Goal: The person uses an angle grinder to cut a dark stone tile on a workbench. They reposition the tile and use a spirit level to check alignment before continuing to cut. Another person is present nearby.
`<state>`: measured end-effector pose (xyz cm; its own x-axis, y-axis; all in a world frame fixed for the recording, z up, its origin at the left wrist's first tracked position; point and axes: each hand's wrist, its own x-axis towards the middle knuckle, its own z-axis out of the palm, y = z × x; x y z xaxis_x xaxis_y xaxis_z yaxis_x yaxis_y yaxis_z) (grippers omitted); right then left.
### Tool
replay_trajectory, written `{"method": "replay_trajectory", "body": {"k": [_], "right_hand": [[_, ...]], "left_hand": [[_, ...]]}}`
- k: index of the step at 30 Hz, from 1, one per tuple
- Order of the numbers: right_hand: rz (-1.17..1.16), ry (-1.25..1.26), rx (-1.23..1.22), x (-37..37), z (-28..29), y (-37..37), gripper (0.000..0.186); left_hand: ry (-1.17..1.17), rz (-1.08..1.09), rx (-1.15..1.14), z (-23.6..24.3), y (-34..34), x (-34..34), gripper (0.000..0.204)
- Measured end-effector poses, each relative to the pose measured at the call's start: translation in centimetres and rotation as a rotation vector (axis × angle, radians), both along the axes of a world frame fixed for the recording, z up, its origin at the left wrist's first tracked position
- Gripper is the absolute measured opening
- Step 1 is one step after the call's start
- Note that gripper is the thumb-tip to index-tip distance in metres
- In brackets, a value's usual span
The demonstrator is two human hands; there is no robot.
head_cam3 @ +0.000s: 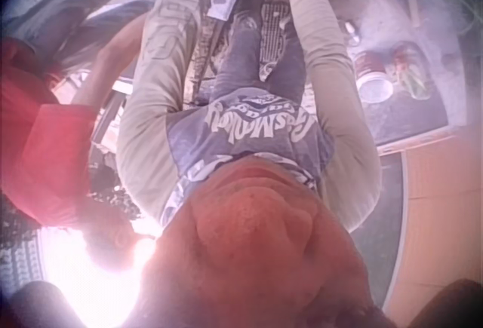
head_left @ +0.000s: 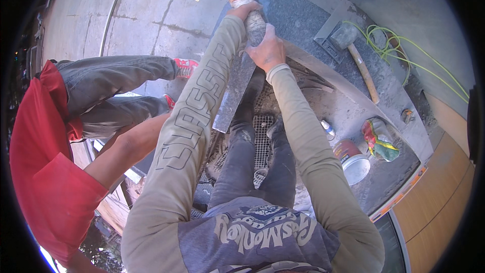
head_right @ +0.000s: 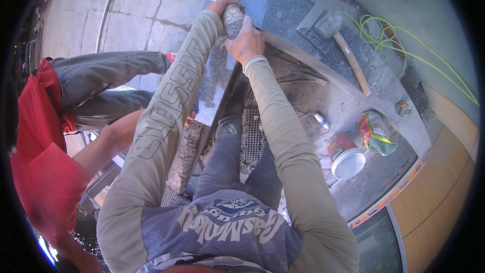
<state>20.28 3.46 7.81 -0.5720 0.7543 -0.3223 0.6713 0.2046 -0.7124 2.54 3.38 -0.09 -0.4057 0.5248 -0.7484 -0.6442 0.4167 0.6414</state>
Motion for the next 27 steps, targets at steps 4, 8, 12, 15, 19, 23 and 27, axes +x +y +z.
{"method": "replay_trajectory", "body": {"k": [4, 8, 12, 15, 19, 23, 27], "right_hand": [[0.001, -0.011, -0.025, -0.2, 0.0, 0.1, 0.075], [0.013, 0.016, -0.005, 0.4, 0.3, -0.2, 0.078], [0.013, -0.020, -0.022, 1.1, 0.7, -0.6, 0.081], [0.012, -0.057, -0.047, 1.1, 1.0, -0.5, 0.083], [0.015, -0.070, -0.036, 0.7, 1.3, -0.3, 0.083], [0.011, -0.104, -0.050, 0.2, 1.8, -0.2, 0.079], [0.011, -0.127, -0.050, -0.2, 2.1, -0.1, 0.075]], "left_hand": [[-0.035, 0.006, 0.012, 0.0, 0.1, 0.1, 0.059], [0.002, 0.065, -0.028, 1.6, 0.0, 1.0, 0.042], [0.056, 0.105, -0.077, 3.9, -0.5, 2.5, 0.042], [0.063, 0.102, -0.104, 4.5, -0.5, 2.8, 0.043], [-0.032, 0.085, -0.047, 3.4, -0.2, 1.8, 0.043], [-0.092, 0.065, -0.023, 1.8, -0.2, 1.0, 0.043], [-0.104, 0.045, -0.020, 1.7, -0.1, 0.6, 0.050]]}}
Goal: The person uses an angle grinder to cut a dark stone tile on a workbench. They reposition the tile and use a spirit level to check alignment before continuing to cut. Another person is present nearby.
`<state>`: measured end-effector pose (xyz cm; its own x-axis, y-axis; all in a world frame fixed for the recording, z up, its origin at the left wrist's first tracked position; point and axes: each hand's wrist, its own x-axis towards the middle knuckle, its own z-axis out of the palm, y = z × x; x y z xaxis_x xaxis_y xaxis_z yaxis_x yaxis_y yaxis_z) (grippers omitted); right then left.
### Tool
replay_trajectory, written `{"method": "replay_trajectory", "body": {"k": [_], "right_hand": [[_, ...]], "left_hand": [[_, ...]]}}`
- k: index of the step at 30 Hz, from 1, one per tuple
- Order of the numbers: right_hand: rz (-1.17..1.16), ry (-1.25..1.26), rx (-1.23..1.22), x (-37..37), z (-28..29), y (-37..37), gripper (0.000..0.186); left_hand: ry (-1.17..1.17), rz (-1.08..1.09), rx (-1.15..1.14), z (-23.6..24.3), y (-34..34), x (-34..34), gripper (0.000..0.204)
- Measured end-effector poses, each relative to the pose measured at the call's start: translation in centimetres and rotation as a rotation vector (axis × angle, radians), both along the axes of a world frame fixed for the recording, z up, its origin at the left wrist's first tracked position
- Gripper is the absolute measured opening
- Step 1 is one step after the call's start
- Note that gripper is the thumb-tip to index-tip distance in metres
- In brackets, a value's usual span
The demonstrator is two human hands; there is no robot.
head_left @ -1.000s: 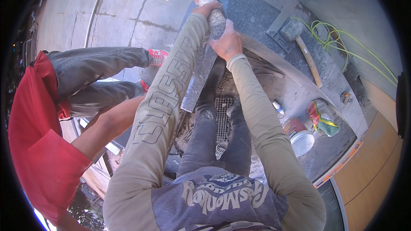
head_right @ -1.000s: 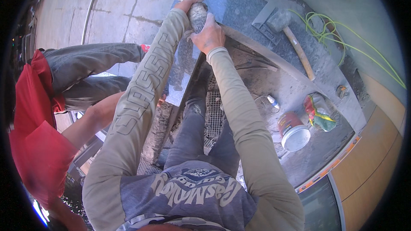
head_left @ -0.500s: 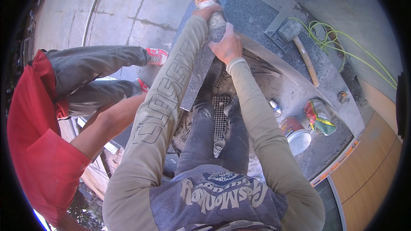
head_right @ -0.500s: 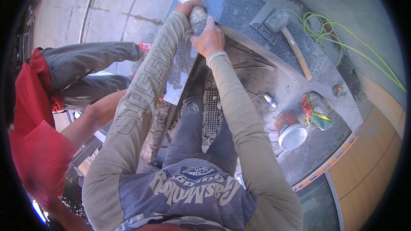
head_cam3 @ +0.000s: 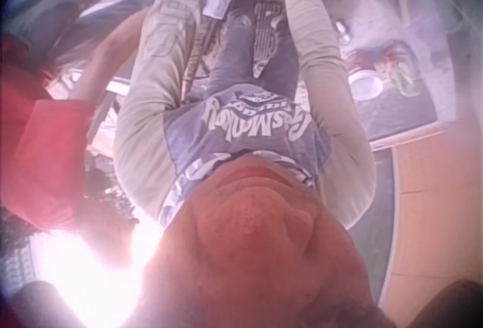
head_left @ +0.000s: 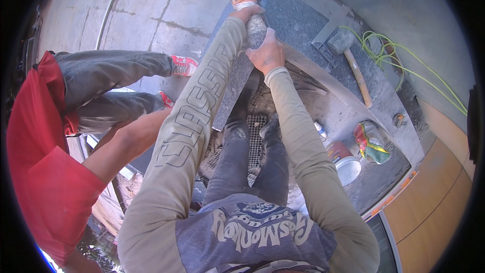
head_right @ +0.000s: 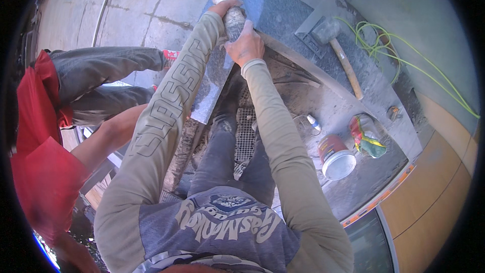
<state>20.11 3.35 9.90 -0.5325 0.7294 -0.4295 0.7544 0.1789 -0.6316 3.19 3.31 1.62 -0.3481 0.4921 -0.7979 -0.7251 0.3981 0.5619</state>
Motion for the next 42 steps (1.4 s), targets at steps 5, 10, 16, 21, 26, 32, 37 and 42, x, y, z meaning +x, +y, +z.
{"method": "replay_trajectory", "body": {"k": [5, 10, 16, 21, 26, 32, 37, 42], "right_hand": [[-0.024, 0.013, -0.003, 0.1, -0.2, -0.2, 0.072], [-0.032, 0.044, -0.008, 0.9, -0.4, -0.8, 0.068], [-0.021, 0.049, 0.027, 1.2, -0.3, -0.9, 0.068], [0.000, -0.021, 0.011, 0.3, -0.3, -0.2, 0.073], [-0.006, -0.017, -0.003, -0.1, -0.3, 0.0, 0.072], [-0.007, 0.018, 0.013, 0.2, -0.5, -0.2, 0.070], [-0.030, 0.028, 0.005, 1.2, -0.7, -0.8, 0.068], [-0.017, 0.025, 0.021, 1.9, -0.5, -1.0, 0.066]], "left_hand": [[0.019, -0.025, 0.025, 1.0, -0.3, 0.8, 0.063], [0.028, -0.004, 0.066, 0.5, -1.4, 2.3, 0.060], [0.022, 0.031, 0.017, 0.4, -1.1, 2.6, 0.050], [0.023, 0.003, 0.014, 1.9, -0.8, 2.0, 0.049], [0.026, 0.006, -0.005, 2.4, -0.2, 1.5, 0.049], [0.043, 0.031, -0.030, 1.7, -0.4, 1.8, 0.049], [0.110, 0.029, -0.077, 1.2, -1.1, 2.9, 0.057], [0.122, 0.008, -0.051, 1.1, -1.5, 3.3, 0.059]]}}
